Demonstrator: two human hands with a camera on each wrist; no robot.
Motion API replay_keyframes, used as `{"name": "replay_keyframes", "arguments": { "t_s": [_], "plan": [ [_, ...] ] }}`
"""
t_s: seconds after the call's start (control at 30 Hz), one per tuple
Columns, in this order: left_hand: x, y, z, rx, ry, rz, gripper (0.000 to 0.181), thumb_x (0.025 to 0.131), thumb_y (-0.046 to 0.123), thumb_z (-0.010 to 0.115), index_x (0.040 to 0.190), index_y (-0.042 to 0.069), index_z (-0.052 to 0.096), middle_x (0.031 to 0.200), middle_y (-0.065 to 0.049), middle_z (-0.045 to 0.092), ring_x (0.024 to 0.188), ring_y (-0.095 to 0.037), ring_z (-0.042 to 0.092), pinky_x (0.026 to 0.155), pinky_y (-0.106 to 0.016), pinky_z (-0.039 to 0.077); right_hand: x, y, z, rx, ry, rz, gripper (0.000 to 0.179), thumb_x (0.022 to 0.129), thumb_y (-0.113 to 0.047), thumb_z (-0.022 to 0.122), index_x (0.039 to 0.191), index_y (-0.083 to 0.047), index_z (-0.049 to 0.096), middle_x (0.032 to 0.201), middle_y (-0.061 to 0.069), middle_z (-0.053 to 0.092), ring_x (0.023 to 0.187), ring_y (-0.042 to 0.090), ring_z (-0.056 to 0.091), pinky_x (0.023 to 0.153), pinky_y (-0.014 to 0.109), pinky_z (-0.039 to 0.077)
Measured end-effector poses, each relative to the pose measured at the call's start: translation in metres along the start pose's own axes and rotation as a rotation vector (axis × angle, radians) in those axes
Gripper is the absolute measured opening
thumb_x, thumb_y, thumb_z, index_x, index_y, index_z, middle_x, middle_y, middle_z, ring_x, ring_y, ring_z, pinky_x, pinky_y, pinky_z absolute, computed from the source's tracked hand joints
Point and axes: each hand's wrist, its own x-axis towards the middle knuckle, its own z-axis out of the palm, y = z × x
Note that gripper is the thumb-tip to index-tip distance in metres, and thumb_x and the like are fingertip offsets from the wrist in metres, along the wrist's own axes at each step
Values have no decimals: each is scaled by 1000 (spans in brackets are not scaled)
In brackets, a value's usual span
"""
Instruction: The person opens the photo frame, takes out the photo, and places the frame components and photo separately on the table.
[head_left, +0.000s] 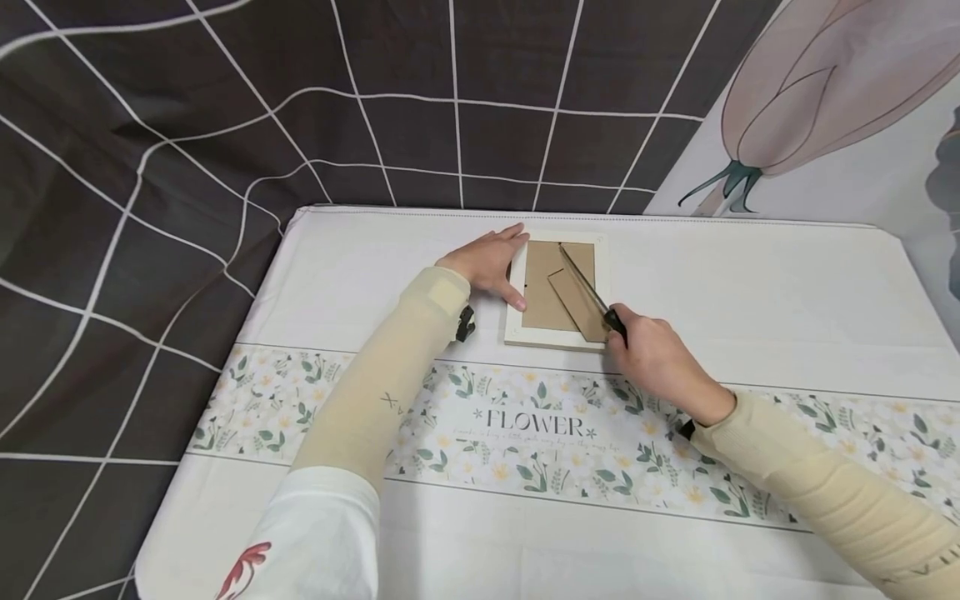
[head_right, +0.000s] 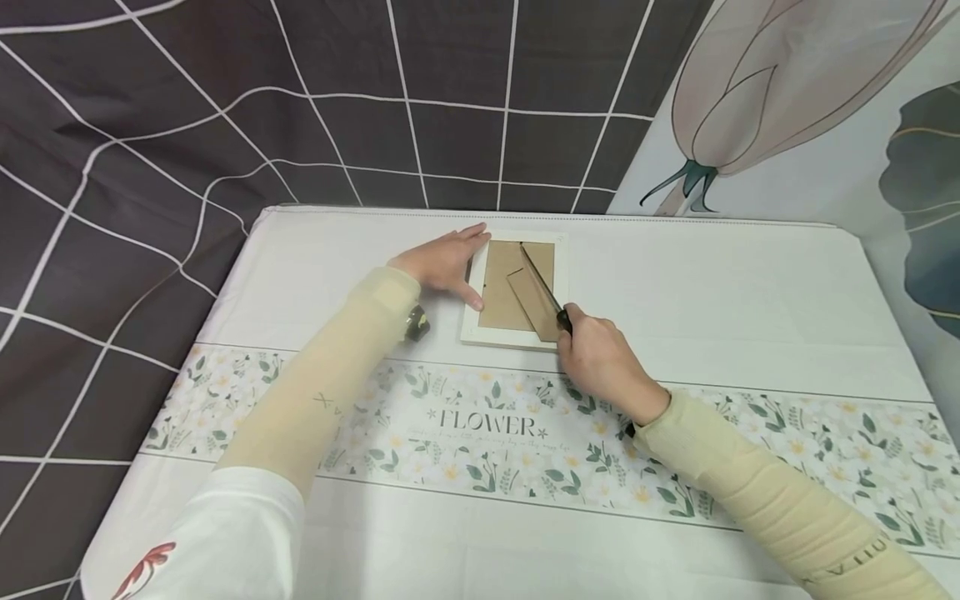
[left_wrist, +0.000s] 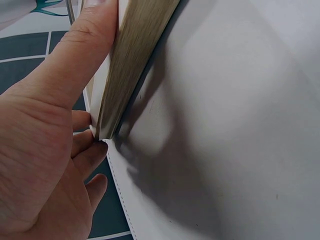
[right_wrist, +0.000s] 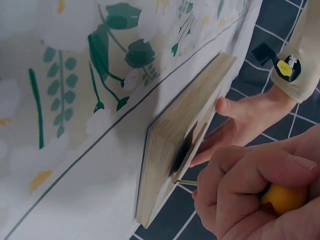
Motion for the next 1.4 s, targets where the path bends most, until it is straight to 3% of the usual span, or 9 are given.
{"name": "replay_keyframes", "arguments": {
  "t_s": [0.17, 0.4, 0.83, 1.4],
  "plan": [
    [1, 0, 1, 3, -6, 0, 127, 71, 56, 86, 159, -1, 15, 168, -16, 5, 155, -21, 3, 125, -36, 6, -1, -1, 2, -4, 11, 3, 49, 101, -6, 44, 142, 19, 38, 74, 17, 61, 50, 18, 50, 46, 31, 43],
    [1, 0, 1, 10, -11, 1, 127, 72, 57, 86, 159, -1, 15, 168, -16, 4, 155, -22, 3, 125, -36, 6, 0, -2, 4, -13, 22, 0, 47, 100, -6, 45, 140, 19, 41, 88, 28, 65, 54, 21, 52, 47, 32, 44],
    [0, 1, -1, 27, -5, 13, 127, 71, 57, 86, 159, -3, 16, 168, -18, 5, 155, -23, 4, 125, -37, 7, 1, -7, 12, 4, -6, 45, 44, 102, -6, 43, 138, 19, 40, 89, 29, 64, 59, 24, 57, 49, 33, 46],
    [1, 1, 0, 12, -7, 2, 127, 71, 55, 88, 159, -2, 16, 168, -16, 4, 155, -23, 4, 124, -32, 4, 2, -7, 17, -7, 21, 37, 33, 101, -4, 44, 127, 15, 47, 87, 27, 63, 64, 27, 57, 52, 37, 48]
  ]
}}
